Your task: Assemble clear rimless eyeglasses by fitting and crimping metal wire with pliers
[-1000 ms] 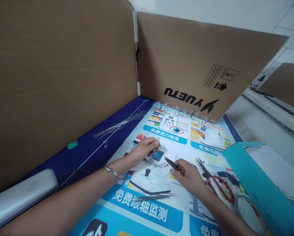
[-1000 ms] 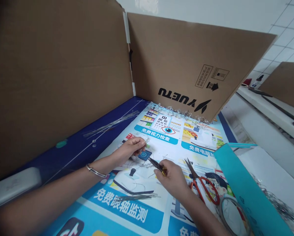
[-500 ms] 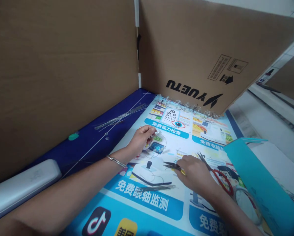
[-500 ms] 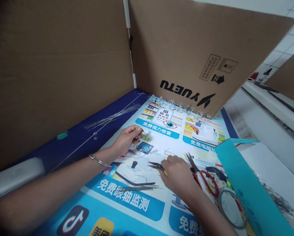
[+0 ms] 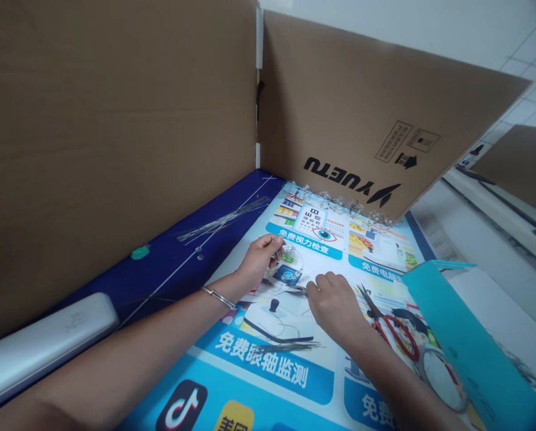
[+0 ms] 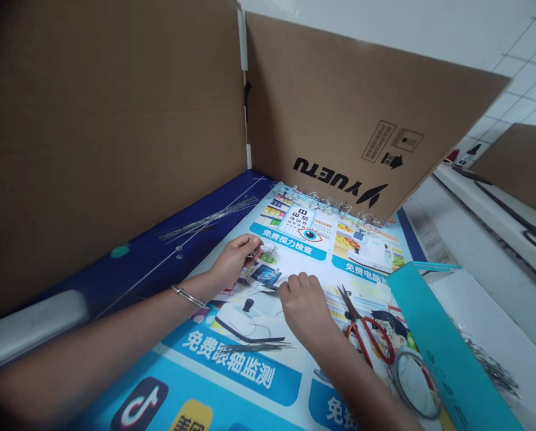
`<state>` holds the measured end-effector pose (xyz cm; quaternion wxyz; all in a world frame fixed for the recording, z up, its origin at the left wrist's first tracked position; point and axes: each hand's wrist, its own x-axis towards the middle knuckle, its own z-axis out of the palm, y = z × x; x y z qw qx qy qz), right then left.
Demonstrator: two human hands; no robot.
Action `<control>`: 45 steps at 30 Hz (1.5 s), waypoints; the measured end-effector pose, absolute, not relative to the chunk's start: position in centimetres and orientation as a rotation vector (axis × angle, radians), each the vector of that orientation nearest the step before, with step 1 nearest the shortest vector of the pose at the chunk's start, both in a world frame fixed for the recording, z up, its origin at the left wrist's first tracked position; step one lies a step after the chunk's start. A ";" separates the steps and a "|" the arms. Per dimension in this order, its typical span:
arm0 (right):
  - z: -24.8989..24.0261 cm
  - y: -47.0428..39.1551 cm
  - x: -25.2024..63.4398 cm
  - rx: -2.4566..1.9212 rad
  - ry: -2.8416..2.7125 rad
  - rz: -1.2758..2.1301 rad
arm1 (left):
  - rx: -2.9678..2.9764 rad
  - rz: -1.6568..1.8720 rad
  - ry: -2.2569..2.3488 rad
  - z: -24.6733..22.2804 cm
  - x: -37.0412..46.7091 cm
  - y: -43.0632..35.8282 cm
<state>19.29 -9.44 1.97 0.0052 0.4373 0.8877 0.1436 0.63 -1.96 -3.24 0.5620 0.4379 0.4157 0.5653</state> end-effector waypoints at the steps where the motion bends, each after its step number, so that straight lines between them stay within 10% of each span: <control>1: 1.9 -9.4 19.2 1.346 2.780 0.442 | 1.026 1.333 0.983 -3.3 0.6 -1.9; 30: 4.2 -8.8 22.7 1.345 2.659 0.274 | 0.964 1.413 0.978 -3.2 0.5 -1.7; 45: 0.2 -8.6 22.1 1.989 2.862 -1.275 | 1.692 1.047 0.871 -2.3 1.9 -3.0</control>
